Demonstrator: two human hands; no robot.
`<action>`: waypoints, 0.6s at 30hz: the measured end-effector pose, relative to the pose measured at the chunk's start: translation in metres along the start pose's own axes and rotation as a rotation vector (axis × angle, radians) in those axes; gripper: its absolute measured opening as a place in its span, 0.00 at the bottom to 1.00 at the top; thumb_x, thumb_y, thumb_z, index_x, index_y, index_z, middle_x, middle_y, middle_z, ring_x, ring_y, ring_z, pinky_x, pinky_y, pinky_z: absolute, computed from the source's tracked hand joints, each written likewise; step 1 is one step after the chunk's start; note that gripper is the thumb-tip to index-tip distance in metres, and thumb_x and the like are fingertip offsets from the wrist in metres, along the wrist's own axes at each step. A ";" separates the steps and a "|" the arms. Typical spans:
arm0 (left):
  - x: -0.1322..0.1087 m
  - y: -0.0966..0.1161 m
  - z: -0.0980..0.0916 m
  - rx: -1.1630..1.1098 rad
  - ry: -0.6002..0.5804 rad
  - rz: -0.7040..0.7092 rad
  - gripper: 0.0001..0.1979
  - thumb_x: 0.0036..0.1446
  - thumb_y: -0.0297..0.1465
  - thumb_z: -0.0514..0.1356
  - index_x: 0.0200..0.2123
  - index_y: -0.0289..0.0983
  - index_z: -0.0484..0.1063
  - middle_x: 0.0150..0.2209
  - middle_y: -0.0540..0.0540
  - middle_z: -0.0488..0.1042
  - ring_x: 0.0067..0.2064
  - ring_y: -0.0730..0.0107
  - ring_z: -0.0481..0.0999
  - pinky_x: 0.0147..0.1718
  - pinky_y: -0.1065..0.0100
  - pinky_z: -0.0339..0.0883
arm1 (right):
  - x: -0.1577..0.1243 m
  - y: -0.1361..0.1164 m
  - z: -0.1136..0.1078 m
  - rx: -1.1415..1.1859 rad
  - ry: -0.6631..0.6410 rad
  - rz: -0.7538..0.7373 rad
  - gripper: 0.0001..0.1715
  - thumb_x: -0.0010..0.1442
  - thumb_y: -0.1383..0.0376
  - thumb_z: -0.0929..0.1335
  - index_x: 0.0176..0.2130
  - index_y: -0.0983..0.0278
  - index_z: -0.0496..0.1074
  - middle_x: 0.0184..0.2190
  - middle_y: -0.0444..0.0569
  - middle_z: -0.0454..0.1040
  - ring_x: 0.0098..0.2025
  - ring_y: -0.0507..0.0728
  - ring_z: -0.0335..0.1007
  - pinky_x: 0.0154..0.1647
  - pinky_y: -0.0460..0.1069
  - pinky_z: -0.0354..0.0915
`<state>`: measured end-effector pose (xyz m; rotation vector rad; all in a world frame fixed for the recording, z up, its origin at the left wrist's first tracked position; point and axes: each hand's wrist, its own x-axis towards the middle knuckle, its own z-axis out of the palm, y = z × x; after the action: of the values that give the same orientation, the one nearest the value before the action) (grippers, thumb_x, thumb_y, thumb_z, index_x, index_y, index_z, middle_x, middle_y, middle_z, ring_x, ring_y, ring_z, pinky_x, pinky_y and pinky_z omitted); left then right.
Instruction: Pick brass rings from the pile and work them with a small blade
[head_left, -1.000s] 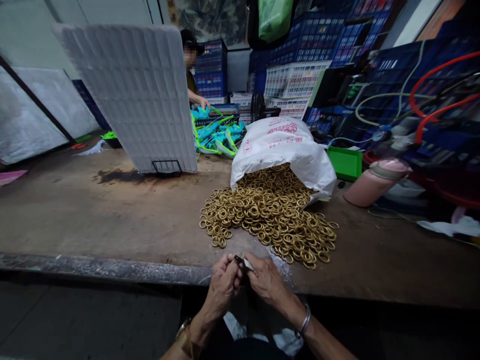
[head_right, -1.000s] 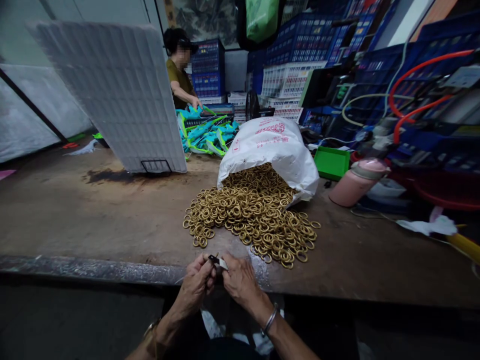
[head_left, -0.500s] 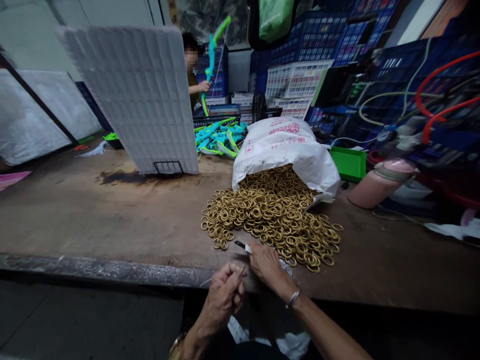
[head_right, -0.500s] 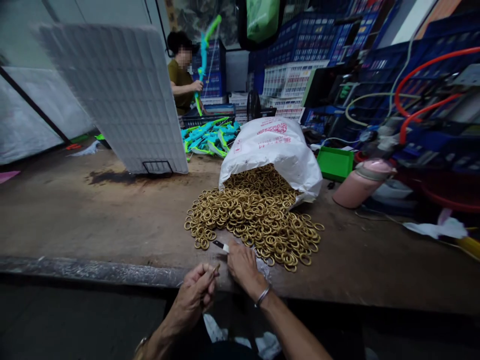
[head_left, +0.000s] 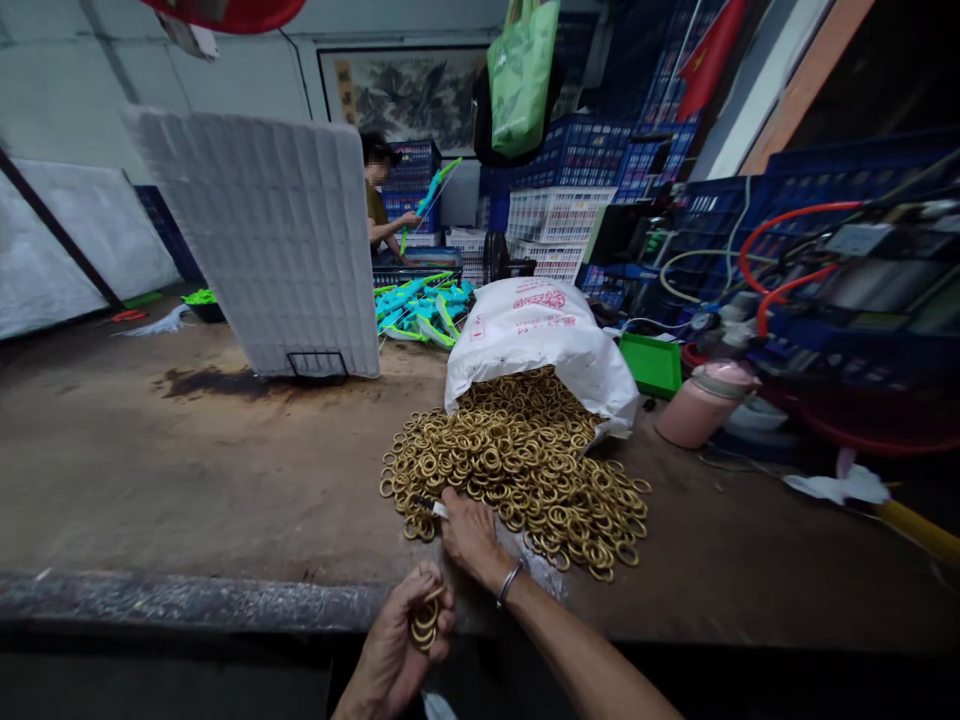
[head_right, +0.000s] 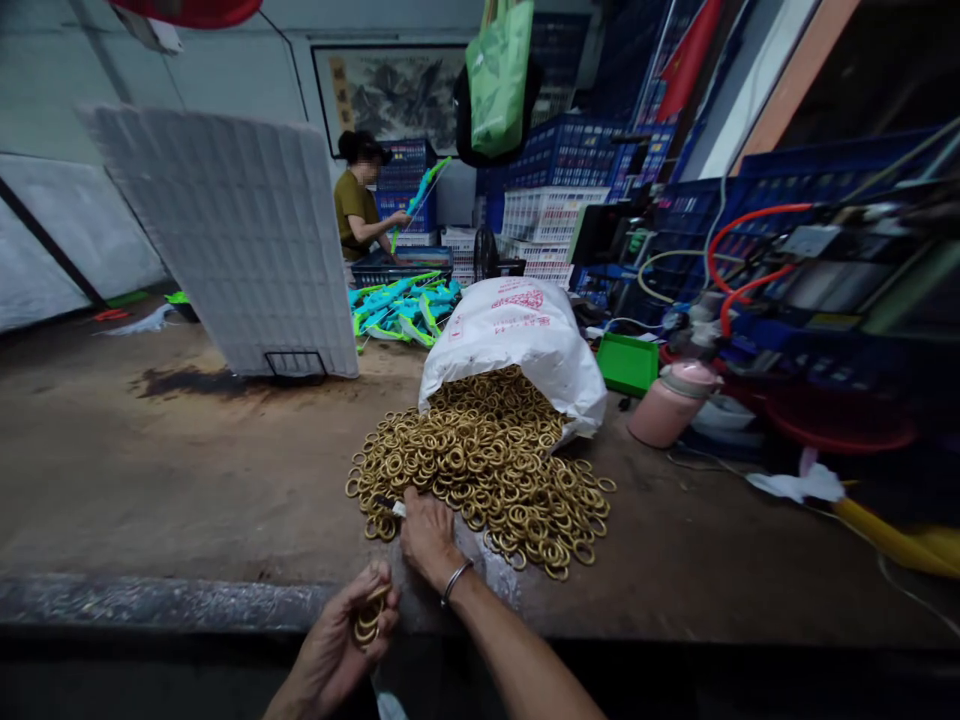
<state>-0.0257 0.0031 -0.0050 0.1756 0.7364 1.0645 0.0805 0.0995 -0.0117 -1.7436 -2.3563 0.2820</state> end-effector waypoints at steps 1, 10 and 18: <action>0.001 0.000 -0.001 -0.029 -0.015 -0.019 0.09 0.45 0.31 0.62 0.29 0.36 0.65 0.23 0.51 0.68 0.20 0.80 0.65 0.15 0.79 0.48 | -0.001 0.001 0.000 0.003 0.012 -0.001 0.09 0.52 0.70 0.60 0.37 0.64 0.63 0.29 0.49 0.73 0.30 0.55 0.68 0.26 0.47 0.47; 0.006 -0.002 -0.003 -0.078 0.001 -0.021 0.11 0.42 0.32 0.65 0.23 0.32 0.67 0.23 0.48 0.68 0.22 0.79 0.65 0.14 0.80 0.46 | 0.001 0.002 0.005 0.074 0.075 -0.083 0.09 0.54 0.66 0.60 0.38 0.62 0.61 0.32 0.46 0.72 0.32 0.54 0.67 0.28 0.47 0.48; 0.004 0.007 -0.001 0.024 0.060 0.052 0.14 0.41 0.35 0.65 0.19 0.32 0.65 0.25 0.47 0.69 0.26 0.75 0.68 0.16 0.78 0.53 | 0.000 0.002 0.002 0.132 0.048 -0.044 0.10 0.51 0.70 0.60 0.36 0.62 0.63 0.31 0.47 0.71 0.32 0.53 0.66 0.28 0.46 0.49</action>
<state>-0.0300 0.0096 -0.0045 0.1846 0.8025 1.1144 0.0817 0.0996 -0.0137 -1.6186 -2.2836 0.3752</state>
